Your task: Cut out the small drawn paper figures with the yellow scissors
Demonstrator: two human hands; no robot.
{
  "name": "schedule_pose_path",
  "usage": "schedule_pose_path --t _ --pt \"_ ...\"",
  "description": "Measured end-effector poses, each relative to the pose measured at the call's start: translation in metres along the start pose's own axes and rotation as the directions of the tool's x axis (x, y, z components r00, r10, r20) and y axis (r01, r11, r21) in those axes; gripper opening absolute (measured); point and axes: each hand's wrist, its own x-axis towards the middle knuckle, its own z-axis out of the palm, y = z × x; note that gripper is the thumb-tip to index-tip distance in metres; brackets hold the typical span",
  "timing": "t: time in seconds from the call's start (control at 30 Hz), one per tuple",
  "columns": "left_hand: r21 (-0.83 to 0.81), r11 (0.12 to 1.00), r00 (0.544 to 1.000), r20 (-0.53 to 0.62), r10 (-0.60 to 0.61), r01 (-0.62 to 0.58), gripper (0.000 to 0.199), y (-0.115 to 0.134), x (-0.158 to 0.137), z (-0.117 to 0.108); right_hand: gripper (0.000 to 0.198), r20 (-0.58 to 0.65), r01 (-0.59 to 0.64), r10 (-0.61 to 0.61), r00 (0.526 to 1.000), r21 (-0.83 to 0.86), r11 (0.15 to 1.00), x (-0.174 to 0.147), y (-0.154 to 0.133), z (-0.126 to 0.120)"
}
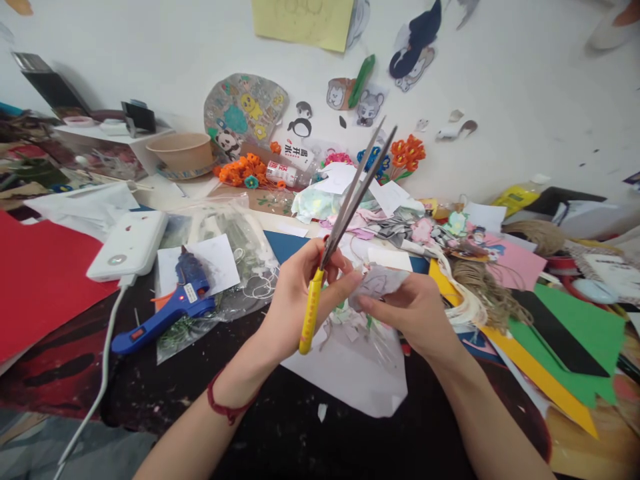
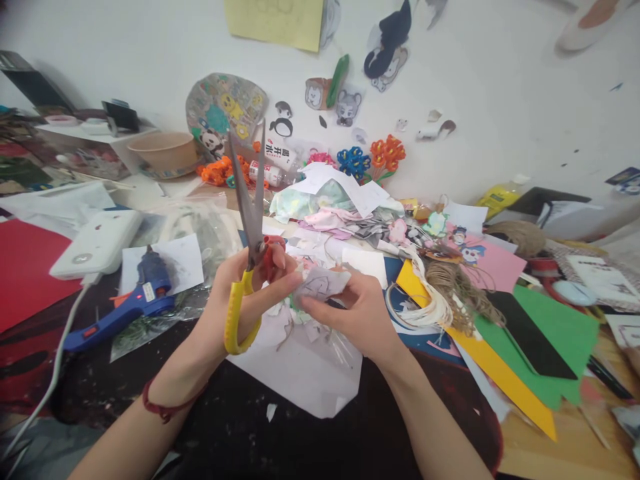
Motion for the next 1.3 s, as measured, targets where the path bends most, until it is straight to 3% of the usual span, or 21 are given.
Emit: schedule_pose_path --t 0.57,0.73,0.83,0.9,1.07,1.2,1.3 --pt "-0.046 0.998 0.999 -0.029 0.038 -0.040 0.024 0.000 -0.001 0.004 0.020 0.006 0.082 -0.082 0.997 -0.102 0.991 -0.002 0.003 -0.005" --pt "-0.014 0.997 0.990 -0.117 0.076 -0.078 0.023 0.002 0.001 -0.002 0.016 0.022 0.076 -0.073 0.997 -0.171 0.982 -0.002 0.003 -0.004" --pt "0.077 0.993 0.975 -0.197 0.104 -0.090 0.023 0.004 0.003 -0.006 0.008 0.037 0.200 -0.197 0.980 -0.226 0.953 -0.001 -0.001 -0.003" --pt "0.146 0.985 0.959 -0.256 0.124 -0.089 0.024 0.005 0.004 -0.007 0.004 0.050 0.342 -0.342 0.938 -0.281 0.897 -0.002 -0.005 -0.002" --pt "0.381 0.924 0.942 -0.318 0.113 0.018 0.027 0.000 0.007 -0.011 0.024 0.130 0.622 -0.654 0.745 -0.490 0.611 -0.009 -0.011 -0.003" --pt "0.420 0.908 0.943 -0.308 0.126 0.016 0.023 -0.011 0.009 -0.016 0.028 0.205 0.699 -0.783 0.587 -0.616 0.363 -0.016 -0.010 -0.004" --pt "0.438 0.899 0.951 -0.283 0.124 0.013 0.026 -0.014 0.010 -0.016 0.042 0.242 0.675 -0.810 0.535 -0.698 0.237 -0.021 -0.005 -0.006"
